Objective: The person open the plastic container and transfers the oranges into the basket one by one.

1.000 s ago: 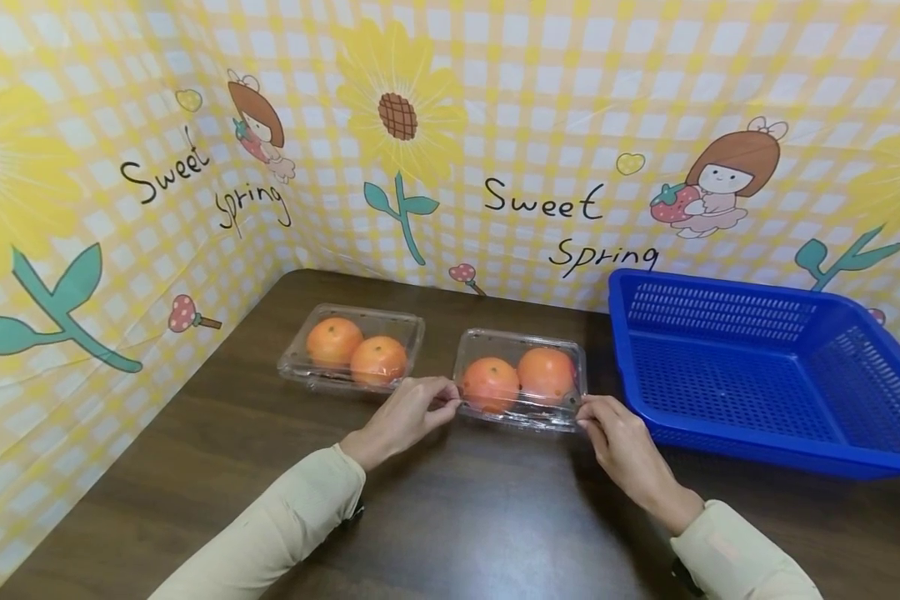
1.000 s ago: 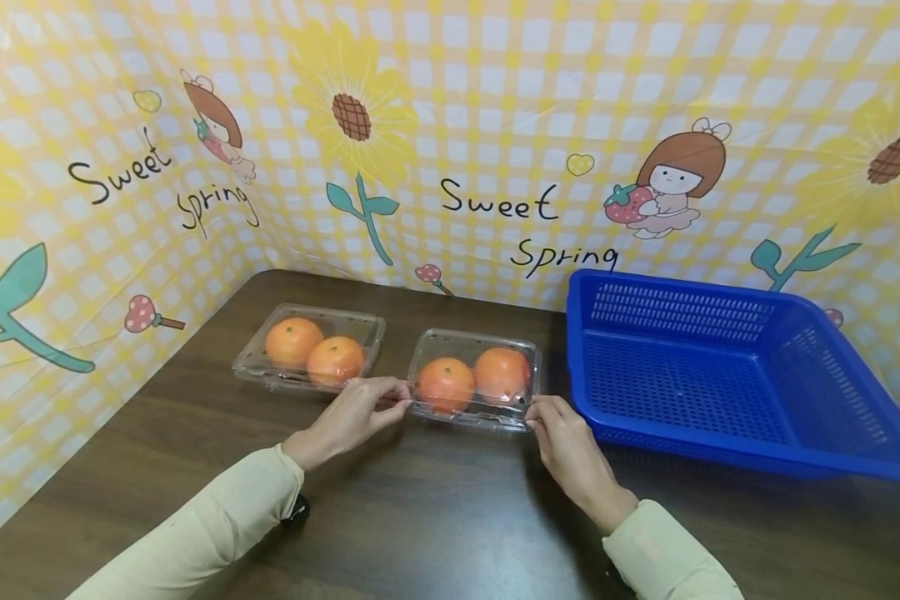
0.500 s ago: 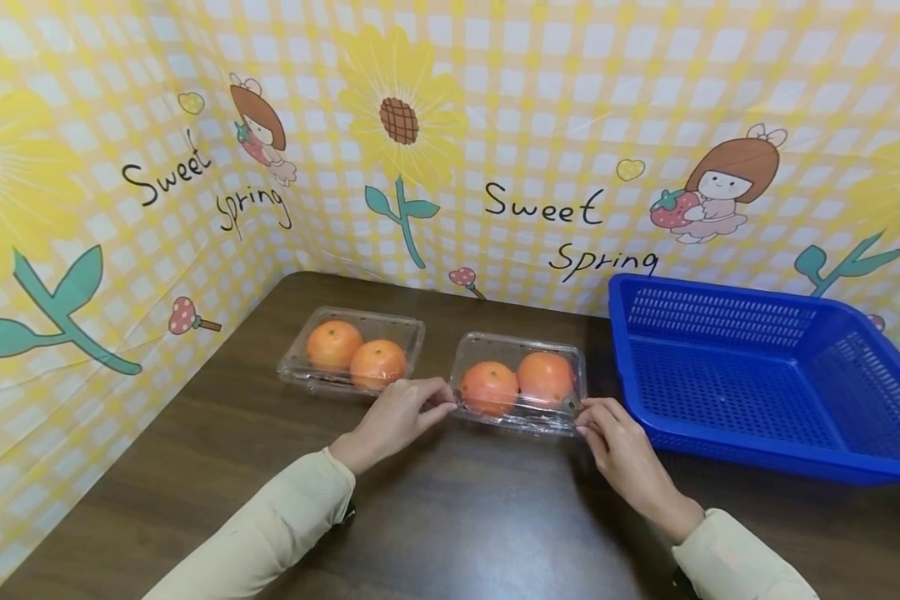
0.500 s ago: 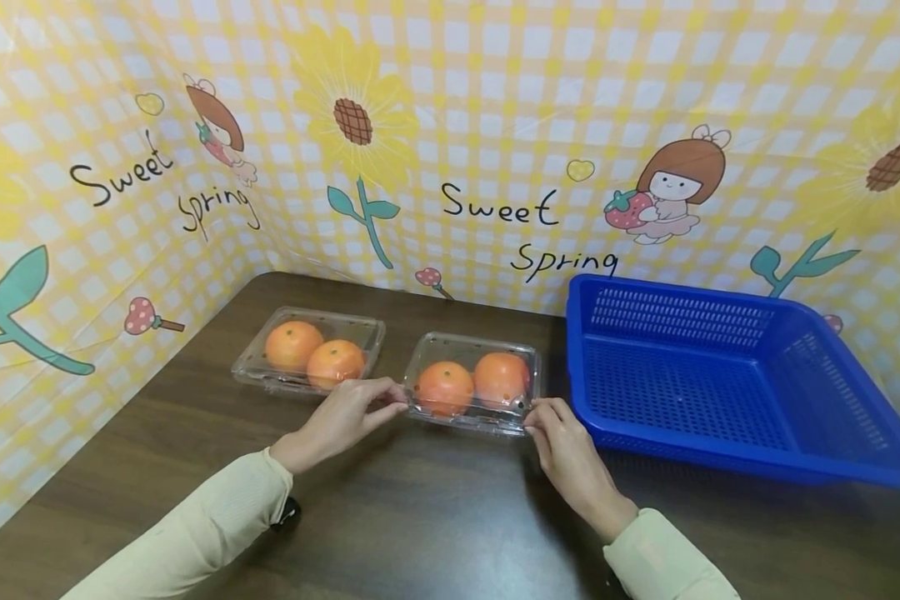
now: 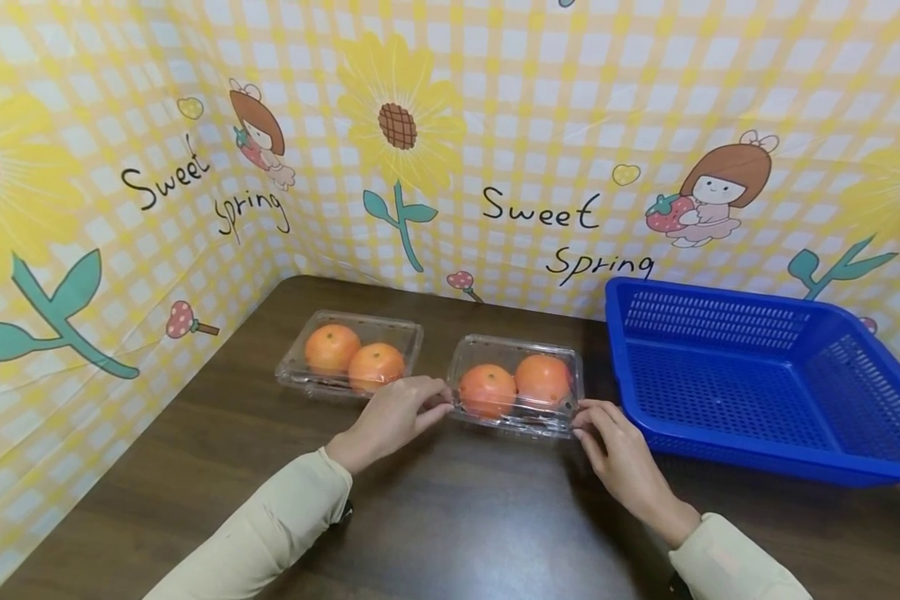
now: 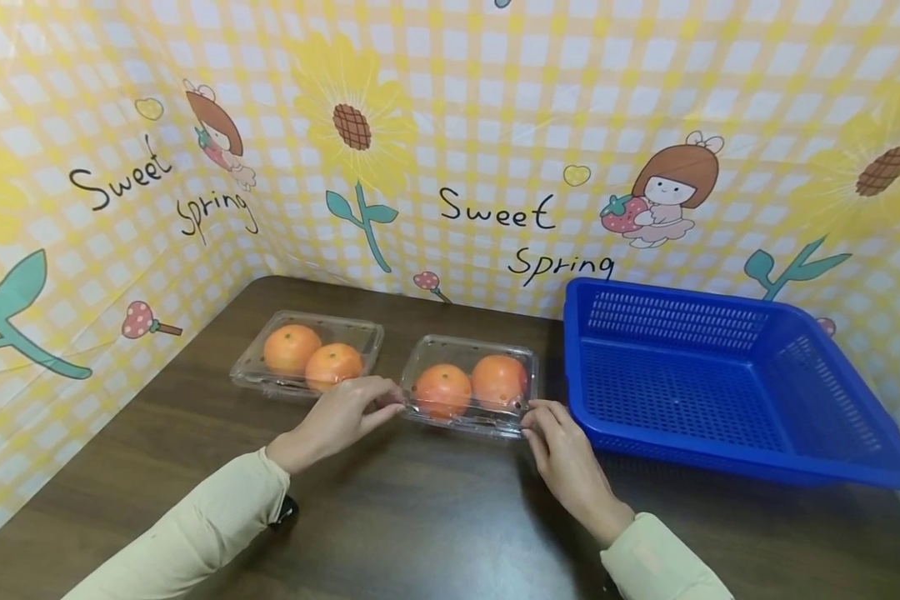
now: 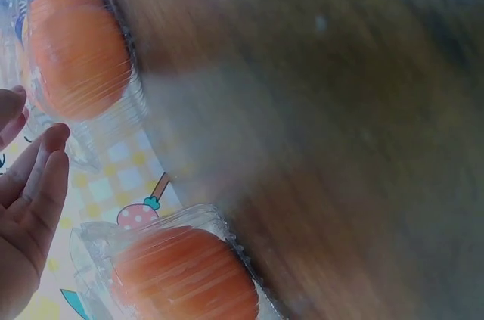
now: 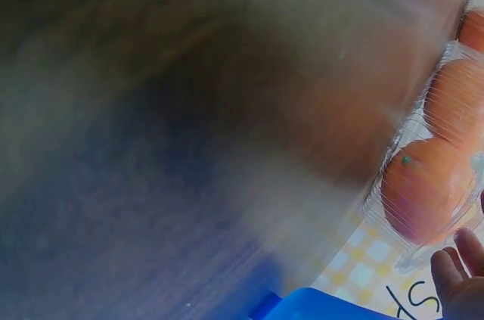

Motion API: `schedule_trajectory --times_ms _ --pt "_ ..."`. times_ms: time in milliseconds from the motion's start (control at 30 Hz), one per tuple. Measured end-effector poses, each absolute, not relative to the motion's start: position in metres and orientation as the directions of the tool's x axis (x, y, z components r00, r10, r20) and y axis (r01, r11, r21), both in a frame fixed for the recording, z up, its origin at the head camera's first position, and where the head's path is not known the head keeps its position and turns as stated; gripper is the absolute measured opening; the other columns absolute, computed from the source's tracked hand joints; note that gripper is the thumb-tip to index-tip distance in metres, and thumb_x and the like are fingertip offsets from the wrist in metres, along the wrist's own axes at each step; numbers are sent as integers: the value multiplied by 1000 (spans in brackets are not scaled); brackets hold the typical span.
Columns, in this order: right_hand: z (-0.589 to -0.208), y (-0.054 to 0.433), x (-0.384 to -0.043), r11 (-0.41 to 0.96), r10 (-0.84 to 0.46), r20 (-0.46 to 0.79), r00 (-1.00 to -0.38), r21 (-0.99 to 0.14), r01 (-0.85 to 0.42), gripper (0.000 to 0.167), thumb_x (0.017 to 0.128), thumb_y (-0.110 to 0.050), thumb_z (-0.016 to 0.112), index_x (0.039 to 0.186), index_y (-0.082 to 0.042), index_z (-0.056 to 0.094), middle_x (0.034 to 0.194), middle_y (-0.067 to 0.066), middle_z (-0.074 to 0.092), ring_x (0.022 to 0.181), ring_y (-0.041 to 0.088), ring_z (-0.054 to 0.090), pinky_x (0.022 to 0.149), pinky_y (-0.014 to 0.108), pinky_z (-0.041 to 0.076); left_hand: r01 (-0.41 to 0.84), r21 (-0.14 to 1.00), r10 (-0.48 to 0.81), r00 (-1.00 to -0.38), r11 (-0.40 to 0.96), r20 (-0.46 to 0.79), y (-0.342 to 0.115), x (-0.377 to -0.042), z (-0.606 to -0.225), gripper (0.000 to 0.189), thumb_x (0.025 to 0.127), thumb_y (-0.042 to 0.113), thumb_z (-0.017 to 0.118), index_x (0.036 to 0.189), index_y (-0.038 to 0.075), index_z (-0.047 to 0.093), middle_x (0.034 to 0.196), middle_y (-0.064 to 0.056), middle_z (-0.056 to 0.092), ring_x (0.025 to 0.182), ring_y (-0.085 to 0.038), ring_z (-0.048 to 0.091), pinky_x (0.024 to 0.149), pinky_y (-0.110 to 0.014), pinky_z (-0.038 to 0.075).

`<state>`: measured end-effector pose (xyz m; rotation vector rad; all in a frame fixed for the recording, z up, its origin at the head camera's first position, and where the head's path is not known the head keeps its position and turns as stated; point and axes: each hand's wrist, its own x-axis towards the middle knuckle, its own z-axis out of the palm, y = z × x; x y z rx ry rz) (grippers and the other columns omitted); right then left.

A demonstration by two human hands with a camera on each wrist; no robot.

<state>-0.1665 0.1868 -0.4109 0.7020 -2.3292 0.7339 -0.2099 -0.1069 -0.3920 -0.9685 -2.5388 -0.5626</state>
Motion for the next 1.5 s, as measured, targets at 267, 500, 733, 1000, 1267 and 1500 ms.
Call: schedule_trajectory --times_ms 267,500,733,1000,1267,1500 --pt "-413 185 -165 716 -277 673 -685 -331 -615 23 68 14 67 79 -4 57 96 12 59 93 24 55 78 34 45 691 266 542 -704 672 459 -109 -211 -393 5 80 18 65 81 17 61 75 7 61 66 -6 56 55 -21 46" --pt "-413 184 -165 709 -249 700 -670 -339 -618 24 67 16 66 80 -2 57 100 13 59 96 24 54 85 21 39 703 290 546 -696 649 466 -110 -213 -391 5 79 18 66 82 16 63 75 7 62 67 -5 57 58 -19 46" --pt "-409 183 -163 706 -251 699 -670 -342 -621 20 70 12 65 81 -2 58 100 12 59 94 23 56 76 34 43 692 347 520 -712 633 471 -110 -215 -385 4 79 16 66 81 15 63 75 7 62 65 -4 56 58 -21 47" --pt "-401 182 -163 717 -270 679 -682 -331 -614 21 70 10 66 85 -2 56 102 15 59 93 26 56 74 37 45 680 437 464 -727 588 507 -109 -218 -376 4 78 14 67 79 15 63 70 7 60 62 -4 53 55 -30 48" --pt "-390 178 -159 723 -249 656 -713 -364 -588 21 71 11 64 87 0 57 105 17 59 94 26 58 73 22 47 657 473 442 -750 588 493 -109 -221 -370 4 79 15 66 80 13 63 71 7 60 62 -5 52 55 -29 48" --pt "-371 175 -157 724 -224 585 -780 -436 -535 20 74 12 61 92 3 58 105 18 59 94 30 57 72 38 50 672 435 434 -730 600 529 -108 -224 -363 4 79 13 66 79 14 62 70 7 60 63 -4 53 55 -21 45"
